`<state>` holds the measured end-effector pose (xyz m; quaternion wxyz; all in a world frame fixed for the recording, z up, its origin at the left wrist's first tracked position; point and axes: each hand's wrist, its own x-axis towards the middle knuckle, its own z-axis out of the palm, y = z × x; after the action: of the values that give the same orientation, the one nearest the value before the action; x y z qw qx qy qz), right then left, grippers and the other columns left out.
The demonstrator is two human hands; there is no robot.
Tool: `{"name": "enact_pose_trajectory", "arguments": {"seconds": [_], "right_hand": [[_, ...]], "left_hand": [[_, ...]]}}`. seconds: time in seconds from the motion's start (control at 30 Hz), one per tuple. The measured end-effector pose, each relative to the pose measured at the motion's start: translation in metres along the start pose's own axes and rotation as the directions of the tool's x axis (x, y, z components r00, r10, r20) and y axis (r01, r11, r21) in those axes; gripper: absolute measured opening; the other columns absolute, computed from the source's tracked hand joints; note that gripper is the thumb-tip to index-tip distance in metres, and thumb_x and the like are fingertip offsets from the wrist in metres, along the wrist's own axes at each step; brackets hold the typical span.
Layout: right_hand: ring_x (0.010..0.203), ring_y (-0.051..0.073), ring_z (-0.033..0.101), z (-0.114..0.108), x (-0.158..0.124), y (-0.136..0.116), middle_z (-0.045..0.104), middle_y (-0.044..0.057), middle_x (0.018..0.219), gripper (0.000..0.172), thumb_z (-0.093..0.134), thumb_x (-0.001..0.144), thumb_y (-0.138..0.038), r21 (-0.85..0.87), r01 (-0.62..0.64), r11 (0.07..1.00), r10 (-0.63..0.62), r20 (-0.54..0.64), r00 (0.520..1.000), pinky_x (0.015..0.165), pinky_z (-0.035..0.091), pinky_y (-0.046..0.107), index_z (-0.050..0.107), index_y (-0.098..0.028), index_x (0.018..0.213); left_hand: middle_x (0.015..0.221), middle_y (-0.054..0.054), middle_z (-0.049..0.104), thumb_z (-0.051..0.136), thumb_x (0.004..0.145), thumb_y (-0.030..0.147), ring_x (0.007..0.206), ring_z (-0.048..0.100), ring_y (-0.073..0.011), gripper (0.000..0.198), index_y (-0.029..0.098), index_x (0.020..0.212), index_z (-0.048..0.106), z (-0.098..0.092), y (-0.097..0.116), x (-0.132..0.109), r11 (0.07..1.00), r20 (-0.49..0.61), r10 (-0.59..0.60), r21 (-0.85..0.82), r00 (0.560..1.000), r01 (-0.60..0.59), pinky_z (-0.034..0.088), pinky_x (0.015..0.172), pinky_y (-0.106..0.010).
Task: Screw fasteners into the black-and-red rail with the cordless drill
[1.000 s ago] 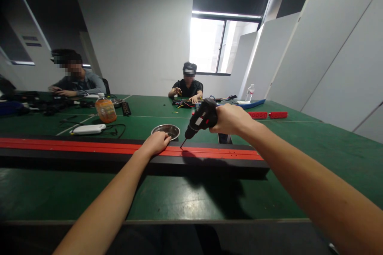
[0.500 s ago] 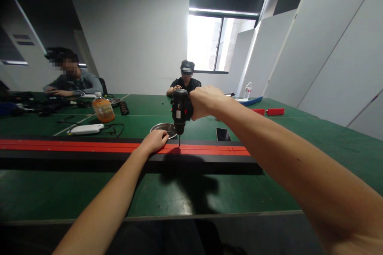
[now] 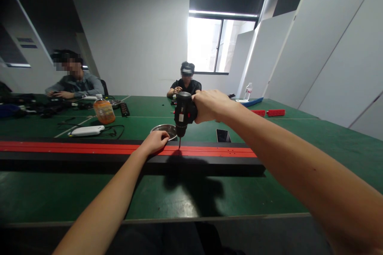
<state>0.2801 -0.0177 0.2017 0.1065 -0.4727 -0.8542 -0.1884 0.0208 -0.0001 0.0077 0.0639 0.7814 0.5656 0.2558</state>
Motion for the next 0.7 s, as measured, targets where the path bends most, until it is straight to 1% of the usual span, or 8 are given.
{"name": "enact_pose_trajectory", "arguments": {"seconds": [0.13,0.23,0.3,0.33,0.4,0.47,0.57,0.7], "right_hand": [[0.059,0.019,0.059,0.001,-0.017,0.021,0.058,0.001,0.055,0.033,0.085,0.055,-0.051,0.164,-0.071,0.984,0.071,0.006,0.997,0.057,0.037,0.032,0.074,-0.025,0.073],[0.066,0.021,0.064,0.016,-0.033,0.031,0.068,0.0,0.068,0.036,0.081,0.06,-0.055,0.391,-0.134,0.911,0.162,-0.04,0.986,0.059,0.043,0.032,0.077,-0.026,0.082],[0.072,0.023,0.066,0.035,-0.043,0.029,0.073,0.002,0.076,0.039,0.082,0.061,-0.053,0.573,-0.16,0.804,0.263,-0.1,0.96,0.062,0.047,0.033,0.078,-0.024,0.086],[0.074,0.023,0.066,0.045,-0.048,0.025,0.074,0.003,0.079,0.042,0.083,0.061,-0.052,0.677,-0.16,0.718,0.317,-0.115,0.941,0.063,0.048,0.033,0.078,-0.022,0.09],[0.071,0.022,0.065,0.068,-0.056,0.014,0.074,0.004,0.08,0.046,0.084,0.062,-0.052,0.838,-0.157,0.523,0.411,-0.087,0.907,0.063,0.05,0.033,0.077,-0.019,0.093],[0.061,0.02,0.061,0.089,-0.061,0.0,0.071,0.004,0.07,0.045,0.085,0.061,-0.052,0.915,-0.159,0.371,0.472,-0.039,0.881,0.059,0.049,0.033,0.076,-0.015,0.085],[0.056,0.019,0.058,0.111,-0.065,-0.018,0.067,0.003,0.062,0.041,0.085,0.061,-0.052,0.951,-0.144,0.275,0.53,-0.025,0.848,0.056,0.048,0.033,0.072,-0.016,0.073],[0.055,0.02,0.059,0.124,-0.065,-0.031,0.066,0.003,0.059,0.04,0.085,0.059,-0.054,0.96,-0.156,0.232,0.593,-0.012,0.805,0.056,0.049,0.034,0.069,-0.018,0.067]], "left_hand": [[0.101,-0.006,0.078,0.058,0.087,0.029,0.091,0.069,-0.0228,0.022,0.023,0.093,0.078,0.0,-0.001,0.001,0.994,-0.021,0.02,-0.104,1.0,-0.022,0.049,0.084,-0.03],[0.098,-0.005,0.078,0.06,0.086,0.028,0.09,0.069,-0.0218,0.019,0.023,0.091,0.078,0.001,-0.003,0.003,0.988,-0.029,0.023,-0.155,0.999,-0.027,0.05,0.083,-0.03],[0.098,-0.005,0.078,0.062,0.085,0.027,0.091,0.069,-0.0222,0.018,0.022,0.091,0.078,0.002,-0.003,0.004,0.987,-0.033,0.018,-0.159,0.999,-0.023,0.05,0.085,-0.03],[0.1,-0.006,0.077,0.062,0.085,0.026,0.092,0.069,-0.0223,0.018,0.022,0.091,0.078,0.002,-0.004,0.004,0.987,-0.043,0.017,-0.161,0.999,-0.024,0.05,0.086,-0.03],[0.104,-0.006,0.077,0.061,0.086,0.024,0.095,0.069,-0.0223,0.018,0.021,0.094,0.077,0.002,-0.004,0.004,0.984,-0.086,0.013,-0.178,0.996,-0.029,0.05,0.089,-0.031],[0.107,-0.007,0.076,0.059,0.088,0.023,0.098,0.069,-0.022,0.02,0.02,0.099,0.075,0.001,-0.004,0.004,0.974,-0.143,-0.001,-0.226,0.99,-0.032,0.05,0.091,-0.031],[0.107,-0.008,0.076,0.06,0.088,0.022,0.098,0.07,-0.0215,0.018,0.019,0.1,0.073,-0.001,-0.005,0.003,0.946,-0.19,-0.051,-0.324,0.98,-0.013,0.052,0.09,-0.031],[0.099,-0.008,0.076,0.061,0.086,0.023,0.092,0.07,-0.0203,0.014,0.017,0.095,0.072,-0.006,-0.003,0.005,0.882,-0.251,-0.127,-0.471,0.96,-0.007,0.053,0.087,-0.031]]}}
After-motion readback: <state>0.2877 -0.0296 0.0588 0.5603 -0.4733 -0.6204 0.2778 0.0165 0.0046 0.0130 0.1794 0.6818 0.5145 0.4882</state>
